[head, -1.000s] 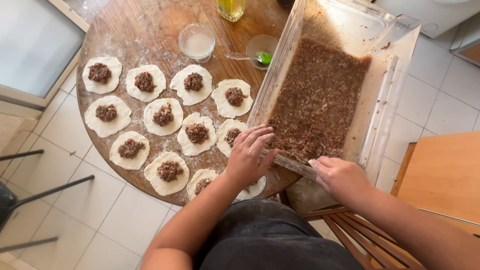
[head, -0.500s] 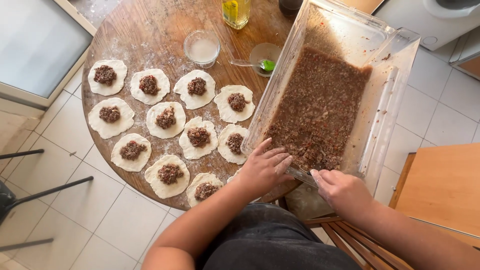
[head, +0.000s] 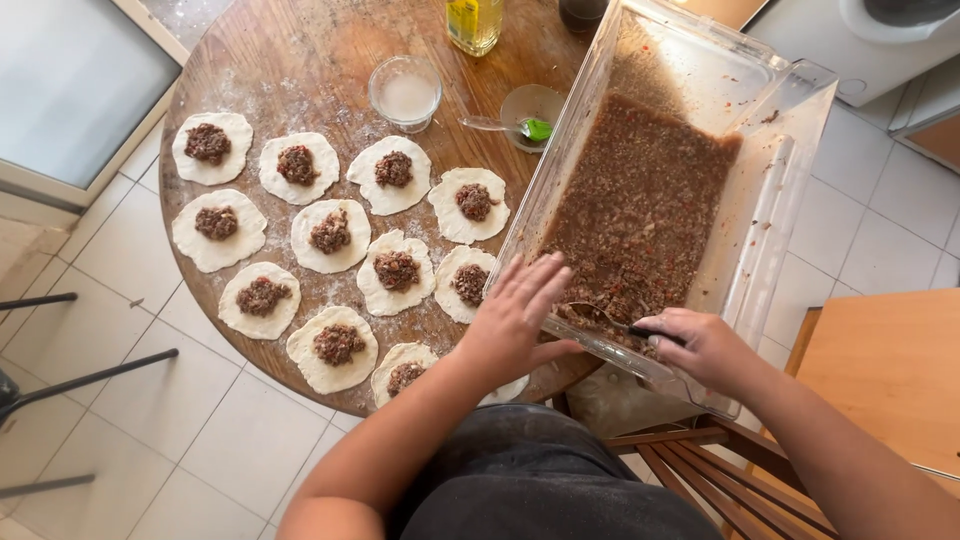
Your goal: Scoop meat filling onto circular pieces of dough and press them down on a wooden table.
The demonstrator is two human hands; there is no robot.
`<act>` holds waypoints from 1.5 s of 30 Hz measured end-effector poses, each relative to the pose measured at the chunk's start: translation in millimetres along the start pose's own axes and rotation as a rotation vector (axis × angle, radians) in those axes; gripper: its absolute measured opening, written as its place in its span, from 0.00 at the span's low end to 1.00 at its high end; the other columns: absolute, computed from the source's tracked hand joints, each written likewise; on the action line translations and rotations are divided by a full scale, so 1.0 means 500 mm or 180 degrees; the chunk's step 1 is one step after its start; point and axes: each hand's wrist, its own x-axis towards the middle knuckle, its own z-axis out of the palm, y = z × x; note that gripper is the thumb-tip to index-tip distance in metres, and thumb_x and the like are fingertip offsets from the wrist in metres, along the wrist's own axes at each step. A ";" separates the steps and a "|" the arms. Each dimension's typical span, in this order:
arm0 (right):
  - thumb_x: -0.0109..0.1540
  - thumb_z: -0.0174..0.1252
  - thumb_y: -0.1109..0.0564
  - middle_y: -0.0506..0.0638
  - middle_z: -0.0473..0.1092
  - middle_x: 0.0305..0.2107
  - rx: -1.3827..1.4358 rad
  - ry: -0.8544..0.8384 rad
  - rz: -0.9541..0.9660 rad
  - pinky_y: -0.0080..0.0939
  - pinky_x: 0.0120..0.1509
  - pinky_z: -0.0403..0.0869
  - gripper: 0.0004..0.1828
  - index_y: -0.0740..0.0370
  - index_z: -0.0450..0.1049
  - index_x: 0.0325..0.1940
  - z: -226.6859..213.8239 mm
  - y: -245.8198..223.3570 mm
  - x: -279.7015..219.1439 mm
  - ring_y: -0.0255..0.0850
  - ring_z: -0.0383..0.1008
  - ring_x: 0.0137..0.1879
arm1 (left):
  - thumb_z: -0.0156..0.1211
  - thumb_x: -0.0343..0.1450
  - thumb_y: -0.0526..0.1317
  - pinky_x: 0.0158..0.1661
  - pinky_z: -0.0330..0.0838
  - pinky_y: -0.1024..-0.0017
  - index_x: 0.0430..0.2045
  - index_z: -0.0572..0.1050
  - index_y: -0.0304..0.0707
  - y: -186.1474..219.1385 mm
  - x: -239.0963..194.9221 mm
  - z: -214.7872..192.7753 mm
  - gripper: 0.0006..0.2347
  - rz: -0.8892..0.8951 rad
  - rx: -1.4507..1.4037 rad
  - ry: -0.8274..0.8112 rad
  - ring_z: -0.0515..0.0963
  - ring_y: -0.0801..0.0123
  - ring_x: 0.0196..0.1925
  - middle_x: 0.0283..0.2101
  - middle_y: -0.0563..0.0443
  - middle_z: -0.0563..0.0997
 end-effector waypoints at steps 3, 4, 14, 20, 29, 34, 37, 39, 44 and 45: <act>0.59 0.61 0.56 0.58 0.82 0.36 0.0274 0.0062 -0.0373 0.53 0.49 0.78 0.16 0.55 0.83 0.51 0.019 0.090 0.011 0.53 0.82 0.47 | 0.65 0.65 0.62 0.70 0.55 0.50 0.61 0.68 0.30 -0.026 -0.019 0.025 0.38 0.0403 0.0121 0.1039 0.70 0.49 0.68 0.65 0.35 0.72; 0.59 0.61 0.56 0.58 0.82 0.36 0.0272 0.0063 -0.0371 0.53 0.49 0.78 0.16 0.55 0.83 0.51 0.016 0.086 0.015 0.53 0.82 0.47 | 0.65 0.65 0.62 0.70 0.55 0.50 0.61 0.68 0.30 -0.022 -0.018 0.023 0.38 0.0404 0.0118 0.1040 0.70 0.49 0.68 0.65 0.35 0.72; 0.61 0.58 0.58 0.57 0.79 0.30 0.1111 0.0182 0.0753 0.39 0.32 0.69 0.20 0.64 0.81 0.56 -0.007 0.102 0.017 0.39 0.69 0.29 | 0.64 0.70 0.51 0.72 0.49 0.51 0.58 0.71 0.31 -0.012 -0.057 -0.017 0.27 0.0036 -0.0175 0.1049 0.66 0.53 0.72 0.65 0.40 0.73; 0.66 0.51 0.67 0.62 0.72 0.32 0.1813 0.0995 0.0964 0.35 0.27 0.57 0.19 0.75 0.74 0.61 -0.011 -0.031 -0.011 0.40 0.60 0.27 | 0.57 0.73 0.52 0.73 0.52 0.53 0.54 0.74 0.28 -0.066 -0.138 -0.019 0.24 -0.0209 -0.0008 0.1281 0.71 0.55 0.68 0.61 0.39 0.77; 0.66 0.51 0.66 0.60 0.71 0.30 0.2164 0.0869 0.0769 0.33 0.24 0.58 0.20 0.72 0.72 0.62 0.159 -0.218 0.024 0.39 0.62 0.28 | 0.67 0.68 0.37 0.63 0.68 0.62 0.39 0.79 0.34 -0.200 -0.296 -0.090 0.09 -0.0508 -0.0251 0.1590 0.80 0.61 0.55 0.45 0.47 0.84; 0.63 0.53 0.62 0.56 0.72 0.27 0.2156 0.0449 0.0519 0.32 0.25 0.60 0.23 0.73 0.73 0.63 0.367 -0.357 0.149 0.37 0.63 0.26 | 0.68 0.65 0.33 0.53 0.75 0.64 0.28 0.79 0.35 -0.380 -0.408 -0.162 0.03 -0.0934 -0.0267 0.1920 0.83 0.60 0.46 0.38 0.45 0.85; 0.63 0.55 0.62 0.61 0.67 0.12 0.2036 0.0442 0.0188 0.39 0.18 0.63 0.17 0.67 0.78 0.56 0.528 -0.449 0.271 0.43 0.64 0.16 | 0.67 0.69 0.37 0.53 0.75 0.62 0.36 0.82 0.45 -0.512 -0.479 -0.227 0.05 -0.0777 0.0035 0.2140 0.84 0.57 0.43 0.37 0.50 0.83; 0.64 0.56 0.60 0.63 0.76 0.27 0.2165 0.0291 0.0412 0.35 0.21 0.69 0.20 0.64 0.76 0.60 0.634 -0.485 0.371 0.40 0.71 0.22 | 0.64 0.72 0.38 0.49 0.76 0.60 0.38 0.81 0.42 -0.589 -0.499 -0.279 0.05 -0.1012 -0.0027 0.2169 0.84 0.56 0.43 0.38 0.49 0.83; 0.64 0.55 0.62 0.55 0.71 0.23 0.2849 0.0754 0.0356 0.31 0.21 0.66 0.19 0.66 0.75 0.59 0.845 -0.631 0.518 0.34 0.67 0.21 | 0.70 0.67 0.50 0.50 0.75 0.60 0.48 0.79 0.42 -0.788 -0.510 -0.321 0.19 -0.0893 0.0267 0.2073 0.82 0.53 0.48 0.45 0.45 0.81; 0.64 0.54 0.61 0.54 0.71 0.25 0.3035 0.0809 0.0326 0.28 0.21 0.64 0.20 0.65 0.74 0.61 0.878 -0.639 0.547 0.32 0.66 0.21 | 0.72 0.64 0.55 0.51 0.74 0.62 0.49 0.79 0.43 -0.828 -0.499 -0.314 0.24 -0.0813 0.0393 0.2079 0.81 0.55 0.50 0.47 0.47 0.80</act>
